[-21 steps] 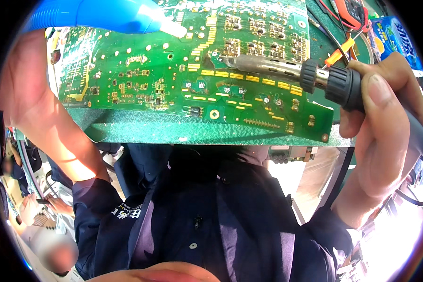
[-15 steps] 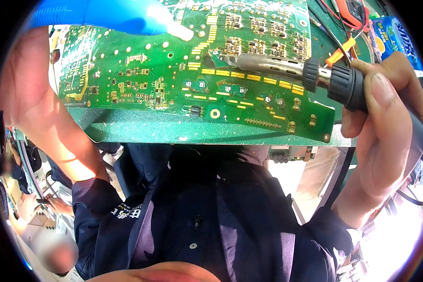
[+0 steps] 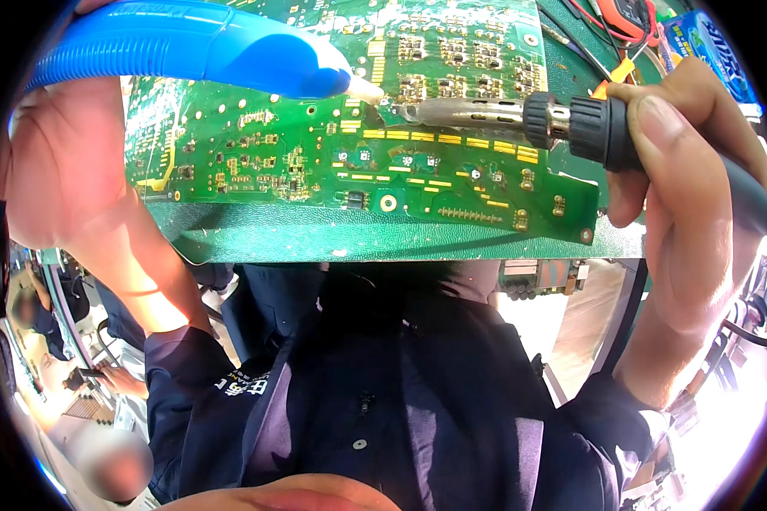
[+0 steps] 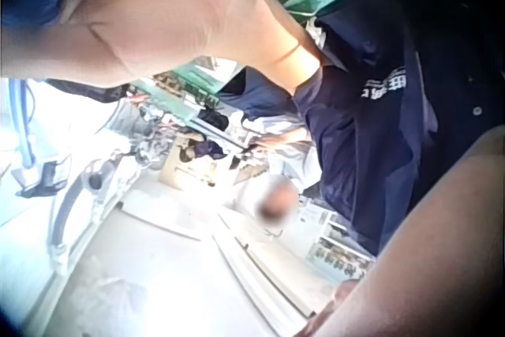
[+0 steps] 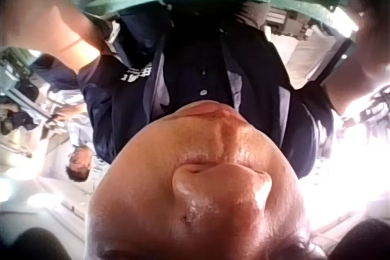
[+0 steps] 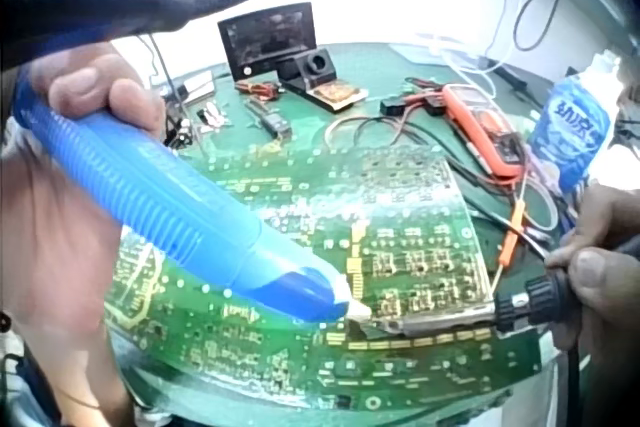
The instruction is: The person uses a soldering iron and a solder sucker to manipulate electronic components on a large green circuit board.
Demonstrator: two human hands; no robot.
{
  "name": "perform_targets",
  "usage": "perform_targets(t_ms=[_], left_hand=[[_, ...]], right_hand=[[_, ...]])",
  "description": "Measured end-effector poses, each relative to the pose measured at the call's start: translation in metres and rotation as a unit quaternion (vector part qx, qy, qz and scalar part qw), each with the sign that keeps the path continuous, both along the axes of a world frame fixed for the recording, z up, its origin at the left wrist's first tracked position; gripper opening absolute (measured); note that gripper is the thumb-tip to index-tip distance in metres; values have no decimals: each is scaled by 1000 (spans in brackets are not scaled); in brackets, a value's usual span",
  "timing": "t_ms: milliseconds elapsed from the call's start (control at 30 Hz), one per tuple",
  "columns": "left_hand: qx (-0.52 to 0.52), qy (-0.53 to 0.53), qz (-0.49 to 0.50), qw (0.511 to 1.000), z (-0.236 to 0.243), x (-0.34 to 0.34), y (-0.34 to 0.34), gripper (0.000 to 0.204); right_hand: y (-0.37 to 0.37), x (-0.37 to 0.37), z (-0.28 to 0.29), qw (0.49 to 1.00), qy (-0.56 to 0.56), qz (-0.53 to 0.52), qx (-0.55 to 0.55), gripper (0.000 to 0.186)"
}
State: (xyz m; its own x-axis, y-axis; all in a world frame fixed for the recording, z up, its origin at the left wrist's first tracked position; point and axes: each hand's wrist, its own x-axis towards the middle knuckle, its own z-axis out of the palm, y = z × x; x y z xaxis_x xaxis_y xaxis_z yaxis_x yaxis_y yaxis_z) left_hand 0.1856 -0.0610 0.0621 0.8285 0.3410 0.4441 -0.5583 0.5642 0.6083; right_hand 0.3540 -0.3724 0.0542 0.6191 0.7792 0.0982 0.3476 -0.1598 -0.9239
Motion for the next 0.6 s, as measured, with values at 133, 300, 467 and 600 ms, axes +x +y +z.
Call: perform_targets(t_ms=[133, 300, 467, 600], left_hand=[[11, 5, 0, 1000, 3, -3, -3, 19], [4, 2, -36, 999, 4, 10, -4, 16], [12, 8, -43, 999, 12, 4, -9, 13], [14, 8, -60, 998, 15, 5, -11, 12]], right_hand=[[9, -5, -1, 1000, -3, -19, 11, 26], [2, -6, 1, 999, -11, -44, -8, 28], [4, -5, 3, 999, -18, -34, -10, 28], [2, -5, 0, 998, -39, -42, -14, 28]])
